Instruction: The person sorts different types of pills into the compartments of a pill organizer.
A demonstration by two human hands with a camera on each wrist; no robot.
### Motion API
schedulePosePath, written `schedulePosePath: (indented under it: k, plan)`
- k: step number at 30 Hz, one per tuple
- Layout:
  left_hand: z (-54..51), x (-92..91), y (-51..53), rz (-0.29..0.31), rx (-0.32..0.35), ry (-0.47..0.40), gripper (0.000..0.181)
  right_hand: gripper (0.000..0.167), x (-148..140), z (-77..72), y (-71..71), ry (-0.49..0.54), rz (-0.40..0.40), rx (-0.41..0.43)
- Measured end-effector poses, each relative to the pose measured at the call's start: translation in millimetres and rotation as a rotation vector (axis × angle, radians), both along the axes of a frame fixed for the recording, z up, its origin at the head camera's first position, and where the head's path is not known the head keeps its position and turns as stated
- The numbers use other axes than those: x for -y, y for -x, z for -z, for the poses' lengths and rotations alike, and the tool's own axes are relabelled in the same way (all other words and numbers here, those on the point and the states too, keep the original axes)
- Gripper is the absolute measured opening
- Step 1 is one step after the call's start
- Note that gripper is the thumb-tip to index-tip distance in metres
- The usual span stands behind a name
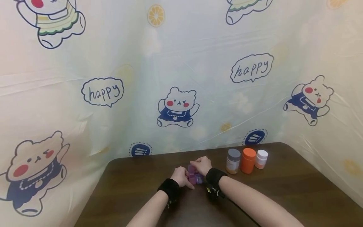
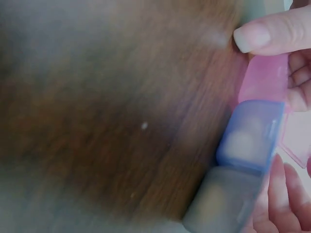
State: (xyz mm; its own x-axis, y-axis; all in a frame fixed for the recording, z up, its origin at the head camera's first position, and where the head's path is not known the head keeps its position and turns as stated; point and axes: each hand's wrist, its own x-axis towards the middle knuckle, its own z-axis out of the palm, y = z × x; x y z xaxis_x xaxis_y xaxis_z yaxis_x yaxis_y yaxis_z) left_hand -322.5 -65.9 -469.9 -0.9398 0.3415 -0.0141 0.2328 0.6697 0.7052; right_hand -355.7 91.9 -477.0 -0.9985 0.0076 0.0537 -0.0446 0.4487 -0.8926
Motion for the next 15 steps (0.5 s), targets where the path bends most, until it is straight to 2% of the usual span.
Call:
schedulePosePath:
  k: [5, 10, 13, 15]
  plan:
    - [4.0, 0.8, 1.4, 0.004, 0.009, -0.009, 0.036, 0.026, -6.8, -14.4, -11.2, -0.034, -0.005, -0.038]
    - [4.8, 8.1, -0.3, 0.043, 0.015, 0.015, 0.05, 0.023, -19.1, -32.2, -26.7, -0.158, -0.062, -0.137]
    - [0.1, 14.7, -6.3, 0.068, -0.01, 0.056, 0.058, 0.018, -33.4, -39.5, -36.0, -0.277, -0.126, -0.23]
    - [-3.6, 19.2, -13.0, 0.074, -0.041, 0.08, 0.06, 0.016, -46.2, -43.5, -42.7, -0.376, -0.179, -0.331]
